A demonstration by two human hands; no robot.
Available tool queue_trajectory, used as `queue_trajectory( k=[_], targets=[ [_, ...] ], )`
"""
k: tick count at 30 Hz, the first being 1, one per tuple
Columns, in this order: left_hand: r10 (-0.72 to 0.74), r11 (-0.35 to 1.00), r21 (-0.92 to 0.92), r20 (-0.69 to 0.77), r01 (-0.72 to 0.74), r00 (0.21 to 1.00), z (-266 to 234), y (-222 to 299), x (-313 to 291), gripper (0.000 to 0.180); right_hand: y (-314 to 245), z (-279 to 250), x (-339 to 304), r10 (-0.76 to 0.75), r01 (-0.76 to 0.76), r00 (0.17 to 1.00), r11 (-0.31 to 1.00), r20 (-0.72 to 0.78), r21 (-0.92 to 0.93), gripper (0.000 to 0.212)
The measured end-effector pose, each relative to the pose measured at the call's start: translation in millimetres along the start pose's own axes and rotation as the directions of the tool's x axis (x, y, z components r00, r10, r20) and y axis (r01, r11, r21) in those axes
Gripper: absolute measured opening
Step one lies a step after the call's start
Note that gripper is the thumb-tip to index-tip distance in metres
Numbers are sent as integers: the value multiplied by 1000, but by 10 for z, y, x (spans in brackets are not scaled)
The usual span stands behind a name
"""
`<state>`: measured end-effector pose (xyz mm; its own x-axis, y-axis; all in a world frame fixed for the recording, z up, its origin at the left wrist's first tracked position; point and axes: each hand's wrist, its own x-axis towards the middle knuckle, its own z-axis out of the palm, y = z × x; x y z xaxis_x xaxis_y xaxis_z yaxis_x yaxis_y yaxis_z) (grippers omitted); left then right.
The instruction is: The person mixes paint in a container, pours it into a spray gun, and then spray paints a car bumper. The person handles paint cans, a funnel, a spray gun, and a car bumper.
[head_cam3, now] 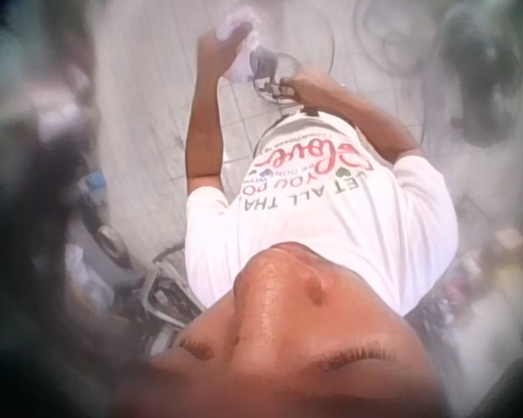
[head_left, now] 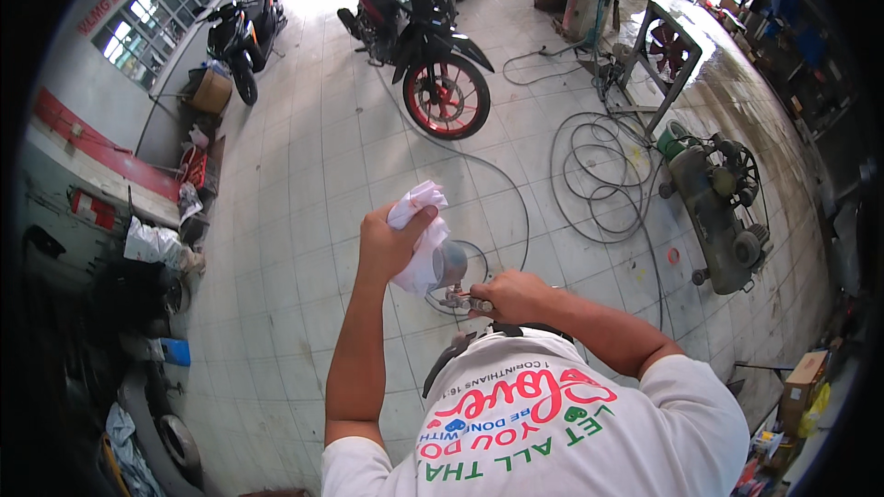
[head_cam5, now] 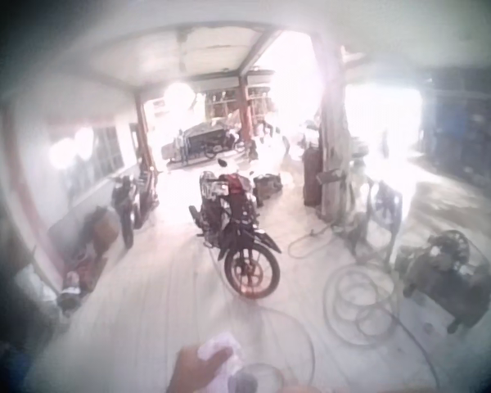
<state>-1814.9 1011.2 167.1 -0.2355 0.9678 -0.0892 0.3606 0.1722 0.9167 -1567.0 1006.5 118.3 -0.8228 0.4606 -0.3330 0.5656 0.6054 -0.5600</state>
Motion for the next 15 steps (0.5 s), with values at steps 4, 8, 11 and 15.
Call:
queue_trajectory(
  k=[4, 8, 11, 15],
  targets=[
    [-110, 696, -701, 109, 155, 988, 63, -930, 327, 31, 138, 251, 161, 36, -31, 998, 994, -51, 101, 39],
    [-199, 39, -993, 99, 108, 975, 181, -2606, 392, 42, 467, 291, 438, -38, 91, 971, 971, -235, 220, 36],
    [-777, 167, -945, 48, 280, 628, 308, -3075, 337, 61, 995, 370, 628, -10, 109, 933, 960, -360, 257, 29],
    [-881, 232, -856, 17, 463, 472, 289, -4643, 270, 37, 1802, 428, 1062, 88, 60, 894, 948, -439, 312, 27]
  ],
)
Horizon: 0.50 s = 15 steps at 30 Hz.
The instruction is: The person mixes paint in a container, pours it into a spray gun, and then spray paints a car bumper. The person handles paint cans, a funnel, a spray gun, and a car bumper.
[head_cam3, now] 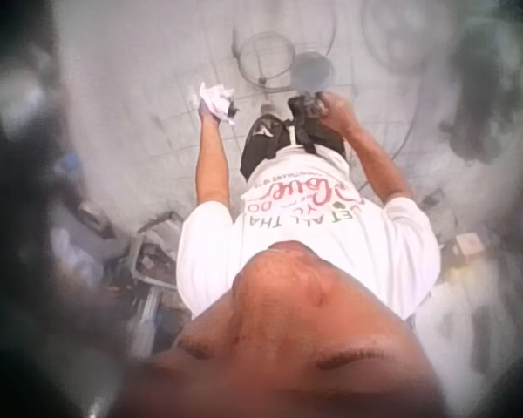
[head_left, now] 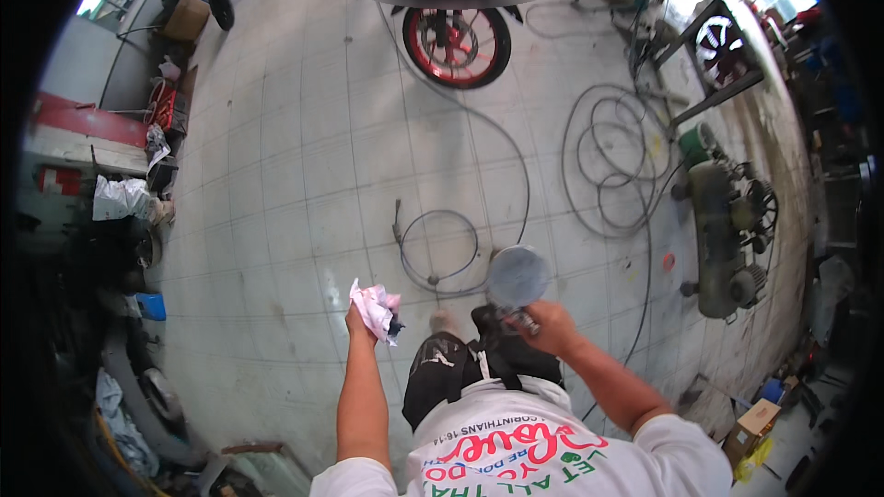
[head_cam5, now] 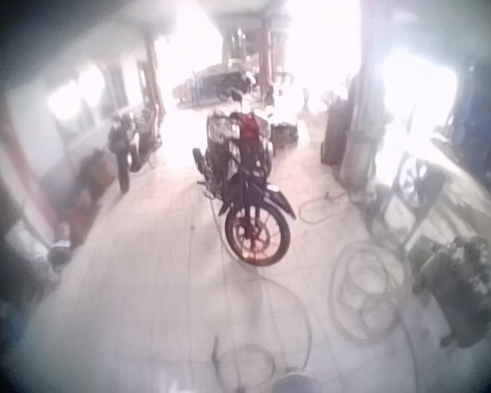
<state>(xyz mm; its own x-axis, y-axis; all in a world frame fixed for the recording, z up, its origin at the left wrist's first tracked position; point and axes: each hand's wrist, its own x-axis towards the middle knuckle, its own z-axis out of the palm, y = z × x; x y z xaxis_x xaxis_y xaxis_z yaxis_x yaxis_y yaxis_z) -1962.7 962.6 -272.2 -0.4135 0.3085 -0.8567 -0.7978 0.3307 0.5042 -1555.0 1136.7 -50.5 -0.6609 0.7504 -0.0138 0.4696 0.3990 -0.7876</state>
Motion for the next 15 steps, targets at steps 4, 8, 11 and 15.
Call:
queue_trajectory(
  k=[4, 8, 11, 15],
  targets=[
    [292, 904, 374, -184, -208, 939, 103, 14, 642, 35, 1049, 216, 284, 152, -152, 988, 987, 4, -43, 28],
    [364, 362, 924, -20, -122, 931, 343, -6, 2266, 30, 1875, 575, 937, 158, -179, 973, 977, -167, -118, 29],
    [242, 29, 999, 34, -42, 970, 814, -148, 3455, 33, 2616, 1155, 1124, 229, -267, 937, 956, -264, -118, 28],
    [300, -66, 989, 146, -132, 943, 1833, -745, 5143, 51, 3434, 2134, 1292, 335, -453, 833, 870, -440, -195, 29]
  ],
)
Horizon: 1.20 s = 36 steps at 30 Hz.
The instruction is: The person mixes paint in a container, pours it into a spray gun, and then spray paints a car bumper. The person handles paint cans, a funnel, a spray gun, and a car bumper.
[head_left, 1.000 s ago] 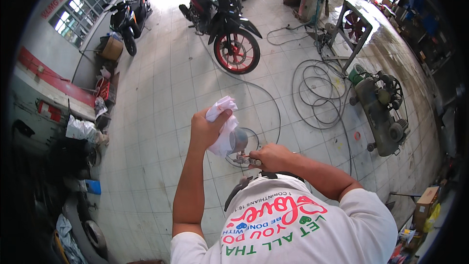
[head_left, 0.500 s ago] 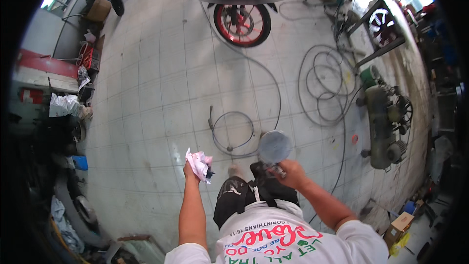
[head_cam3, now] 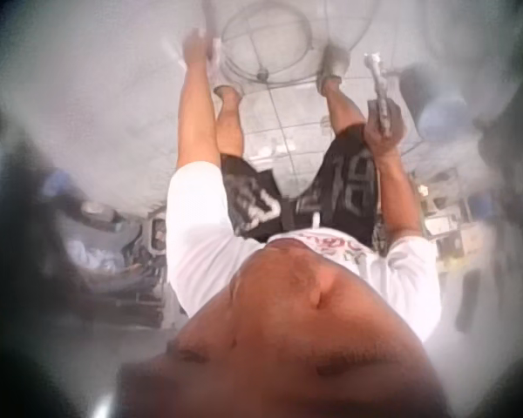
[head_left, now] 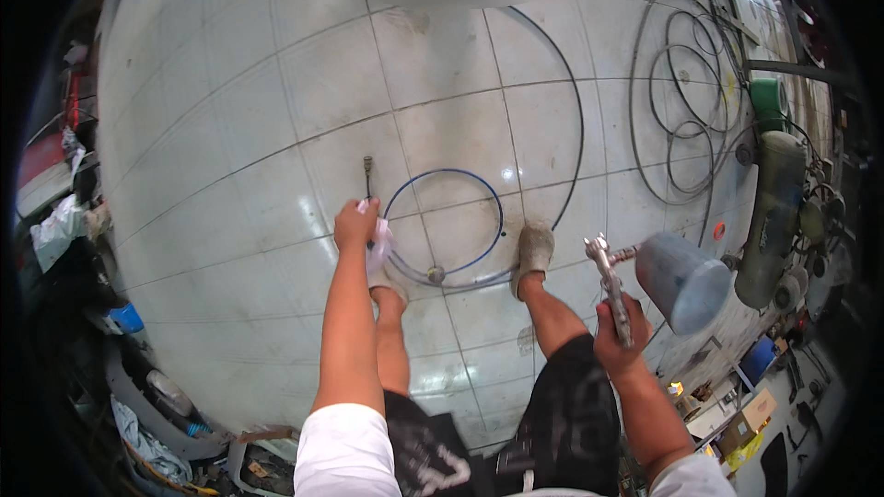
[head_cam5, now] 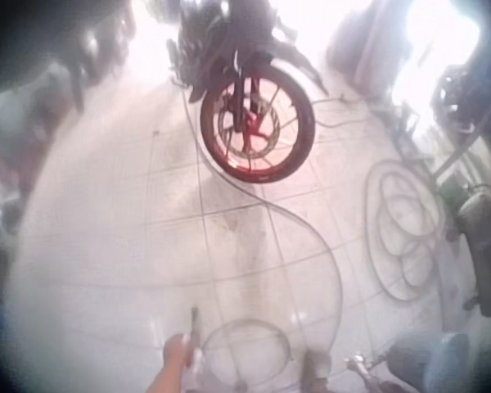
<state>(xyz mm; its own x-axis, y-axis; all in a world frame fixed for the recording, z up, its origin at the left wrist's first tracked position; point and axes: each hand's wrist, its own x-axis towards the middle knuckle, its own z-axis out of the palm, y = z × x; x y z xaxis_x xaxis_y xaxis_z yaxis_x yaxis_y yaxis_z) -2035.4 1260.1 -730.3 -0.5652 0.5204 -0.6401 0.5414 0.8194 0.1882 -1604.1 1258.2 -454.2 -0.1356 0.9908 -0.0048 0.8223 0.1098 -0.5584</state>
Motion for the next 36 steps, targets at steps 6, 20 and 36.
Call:
queue_trajectory(
  k=[6, 20, 36],
  targets=[
    [-24, 1000, 5, -258, 26, 966, 916, -616, 1618, 51, -275, 1012, -54, 232, -239, 971, 952, 58, 191, 31],
    [476, 795, -575, 390, -195, 788, -2343, -1033, -1887, 39, -3850, -59, -116, 531, -575, 818, 760, 220, 304, 12],
    [558, 94, -871, -355, -482, 750, -7584, 134, -3195, 33, -8526, -1510, 2557, -86, -144, 946, 754, 313, 641, 26]
  ],
)
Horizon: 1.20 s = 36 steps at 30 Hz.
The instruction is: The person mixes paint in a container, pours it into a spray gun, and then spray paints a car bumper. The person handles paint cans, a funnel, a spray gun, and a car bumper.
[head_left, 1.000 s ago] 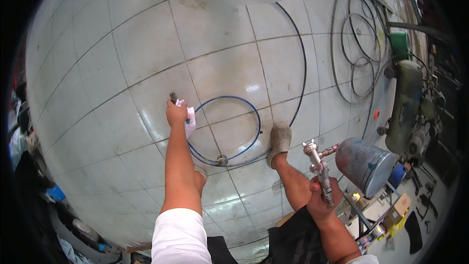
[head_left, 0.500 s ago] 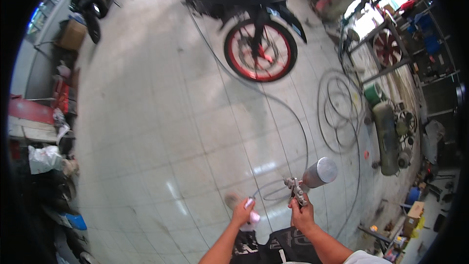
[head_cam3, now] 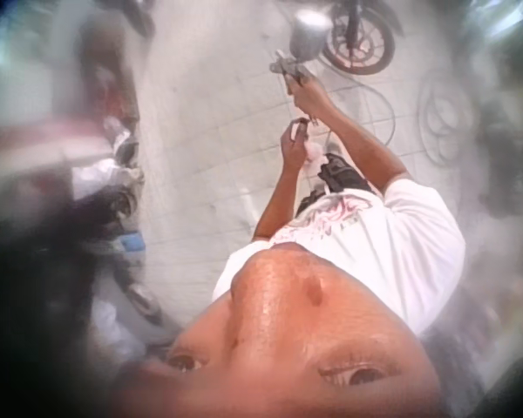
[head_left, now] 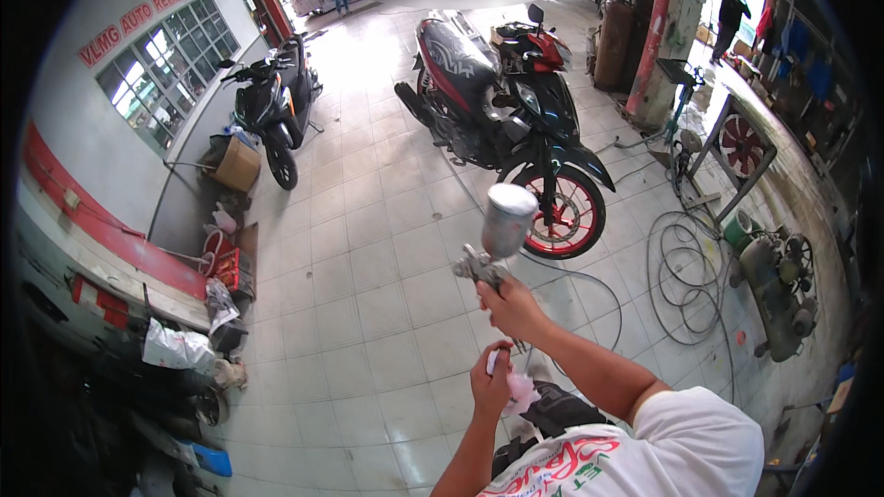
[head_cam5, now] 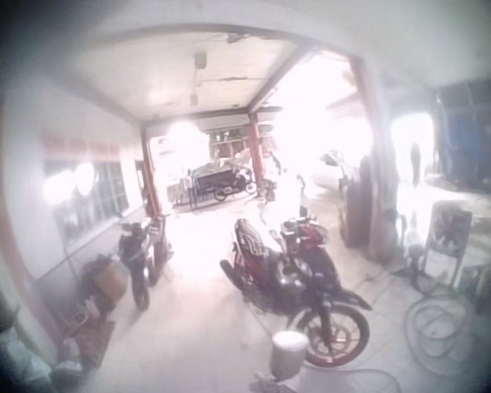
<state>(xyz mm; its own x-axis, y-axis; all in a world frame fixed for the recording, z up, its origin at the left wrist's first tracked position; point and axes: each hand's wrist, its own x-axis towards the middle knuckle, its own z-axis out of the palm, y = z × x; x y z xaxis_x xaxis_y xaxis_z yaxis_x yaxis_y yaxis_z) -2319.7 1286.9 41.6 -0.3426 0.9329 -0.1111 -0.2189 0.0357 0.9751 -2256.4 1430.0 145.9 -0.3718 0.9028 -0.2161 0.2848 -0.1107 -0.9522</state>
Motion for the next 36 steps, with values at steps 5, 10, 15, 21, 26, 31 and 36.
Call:
queue_trajectory(
  k=[5, 10, 15, 21, 26, 31, 36],
  targets=[
    [86, 980, -173, -76, -98, 993, -188, 323, 907, 29, -603, 312, 847, -205, 201, 978, 976, -31, -85, 25],
    [123, 984, -118, -94, -133, 988, -442, 684, 1812, 30, -1028, 528, 1820, -308, 306, 950, 951, -50, -42, 26],
    [110, 983, -133, -146, -129, 983, -806, 958, 2752, 27, -1347, 1036, 2809, -367, 358, 923, 929, -117, -89, 27],
    [14, 928, -349, -312, -128, 950, -1528, 982, 4027, 25, -1484, 1888, 4113, -289, 283, 955, 956, -71, -79, 29],
    [-109, 889, -447, -418, -100, 902, -2365, 1310, 5183, 21, -1684, 2823, 5271, -357, 340, 933, 914, -39, -221, 29],
    [-75, 946, -323, -303, -28, 950, -3280, 1669, 6353, 34, -2148, 3535, 6390, -364, 345, 926, 923, -100, -170, 24],
    [-14, 999, -43, 79, 17, 997, -4024, 1893, 7726, 38, -2564, 3793, 7585, -332, 308, 927, 940, -174, -148, 22]
  ],
)
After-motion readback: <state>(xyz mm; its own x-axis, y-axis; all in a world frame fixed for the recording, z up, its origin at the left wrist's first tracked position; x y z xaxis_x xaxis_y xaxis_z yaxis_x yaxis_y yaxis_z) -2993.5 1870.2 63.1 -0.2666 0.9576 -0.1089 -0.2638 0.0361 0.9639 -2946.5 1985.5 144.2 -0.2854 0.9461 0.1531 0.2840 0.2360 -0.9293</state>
